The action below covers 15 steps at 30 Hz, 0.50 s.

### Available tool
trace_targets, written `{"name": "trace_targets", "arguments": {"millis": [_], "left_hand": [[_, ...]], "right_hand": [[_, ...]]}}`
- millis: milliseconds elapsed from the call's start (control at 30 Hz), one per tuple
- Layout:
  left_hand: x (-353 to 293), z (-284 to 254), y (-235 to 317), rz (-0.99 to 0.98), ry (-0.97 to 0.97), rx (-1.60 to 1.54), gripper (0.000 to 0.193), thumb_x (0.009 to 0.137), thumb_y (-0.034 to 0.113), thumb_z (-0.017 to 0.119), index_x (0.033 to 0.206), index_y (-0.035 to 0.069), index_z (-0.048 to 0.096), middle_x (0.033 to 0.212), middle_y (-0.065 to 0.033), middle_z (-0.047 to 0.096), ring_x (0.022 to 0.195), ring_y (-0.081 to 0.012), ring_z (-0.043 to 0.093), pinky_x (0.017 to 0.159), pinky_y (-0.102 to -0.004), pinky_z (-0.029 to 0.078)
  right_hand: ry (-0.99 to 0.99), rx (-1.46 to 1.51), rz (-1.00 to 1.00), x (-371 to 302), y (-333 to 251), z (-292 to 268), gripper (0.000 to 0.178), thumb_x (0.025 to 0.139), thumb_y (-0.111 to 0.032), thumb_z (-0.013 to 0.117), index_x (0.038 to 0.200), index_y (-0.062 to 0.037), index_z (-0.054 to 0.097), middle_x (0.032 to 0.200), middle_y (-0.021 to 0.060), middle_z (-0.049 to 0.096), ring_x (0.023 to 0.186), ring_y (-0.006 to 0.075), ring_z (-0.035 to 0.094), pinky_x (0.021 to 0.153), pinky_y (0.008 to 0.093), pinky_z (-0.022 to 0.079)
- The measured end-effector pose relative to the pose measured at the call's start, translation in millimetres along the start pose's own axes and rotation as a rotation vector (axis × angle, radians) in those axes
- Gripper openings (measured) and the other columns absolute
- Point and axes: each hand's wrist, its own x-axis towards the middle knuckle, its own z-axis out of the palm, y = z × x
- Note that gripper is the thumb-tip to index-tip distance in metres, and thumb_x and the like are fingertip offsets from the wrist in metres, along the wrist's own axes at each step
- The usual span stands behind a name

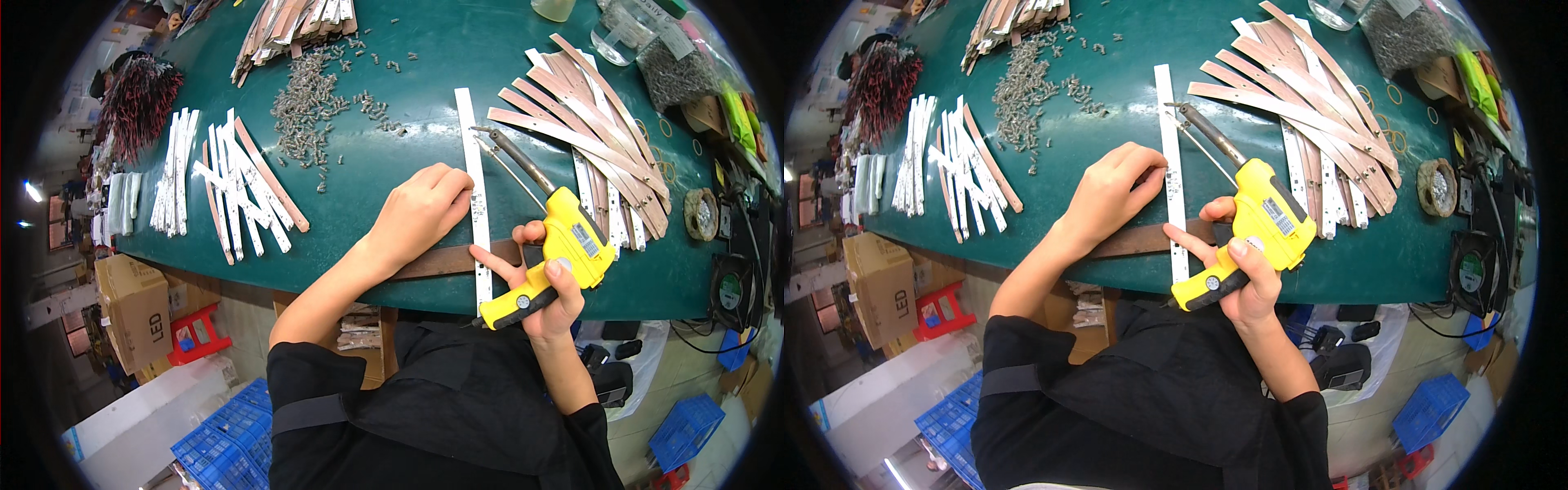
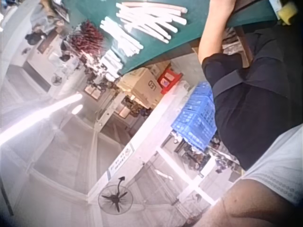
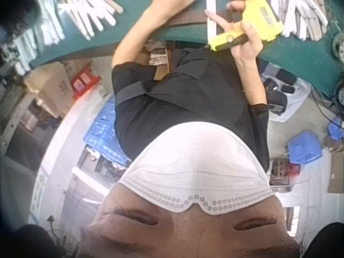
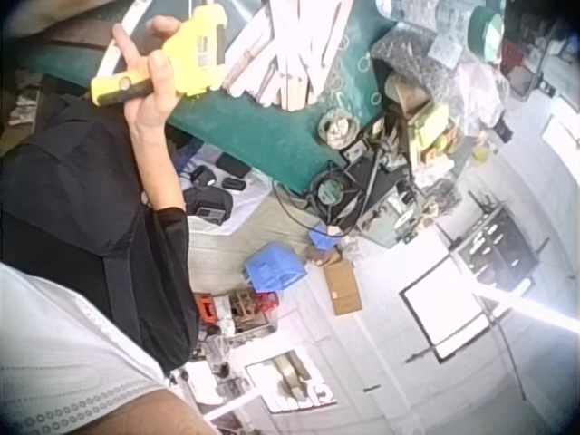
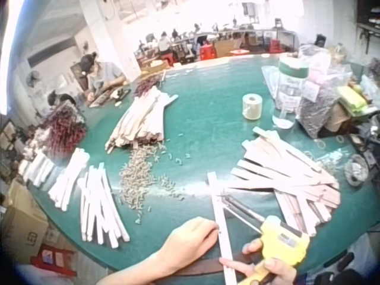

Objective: The person solders small connectors onto LED strips using a soldering iron, picking connectors from a pile on the table, positioning them on each strip, and soldering them in place before stacking the strips.

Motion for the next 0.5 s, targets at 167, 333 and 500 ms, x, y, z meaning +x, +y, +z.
{"name": "trace_targets", "arguments": {"millis": [167, 333, 500], "left_hand": [[-1.0, -1.3, 2.7, -0.032, -0.006, 0.018, 0.011, 0.078, 0.002, 0.066, 0.088, 0.004, 0.061, 0.079, -0.0093, 0.061, 0.070, -0.0261, 0.062, 0.063, -0.0341, 0.051], [-0.2, -3.1, 1.7, -0.025, -0.003, 0.008, 0.011, 0.078, 0.002, 0.066, 0.087, 0.004, 0.061, 0.079, -0.0092, 0.061, 0.071, -0.0264, 0.062, 0.063, -0.0343, 0.051], [-0.1, -0.6, 0.7, 0.054, -0.002, 0.098, 0.012, 0.077, 0.001, 0.066, 0.087, 0.005, 0.061, 0.079, -0.0092, 0.061, 0.072, -0.0262, 0.062, 0.064, -0.0343, 0.051]], "right_hand": [[0.010, 0.010, 0.000, -0.1, -0.4, 0.7, 0.060, 0.081, -0.007, 0.054, 0.137, -0.0034, 0.034, 0.110, 0.0150, 0.052, 0.113, 0.0230, 0.051, 0.098, 0.0714, 0.034], [0.013, 0.000, 0.003, -0.2, -1.1, 1.2, 0.059, 0.081, -0.007, 0.054, 0.136, -0.0032, 0.035, 0.110, 0.0151, 0.052, 0.113, 0.0228, 0.051, 0.098, 0.0715, 0.034], [0.012, 0.007, 0.001, 0.1, -0.5, 1.8, 0.059, 0.081, -0.007, 0.054, 0.137, -0.0029, 0.034, 0.110, 0.0153, 0.052, 0.112, 0.0231, 0.052, 0.098, 0.0710, 0.035]]}}
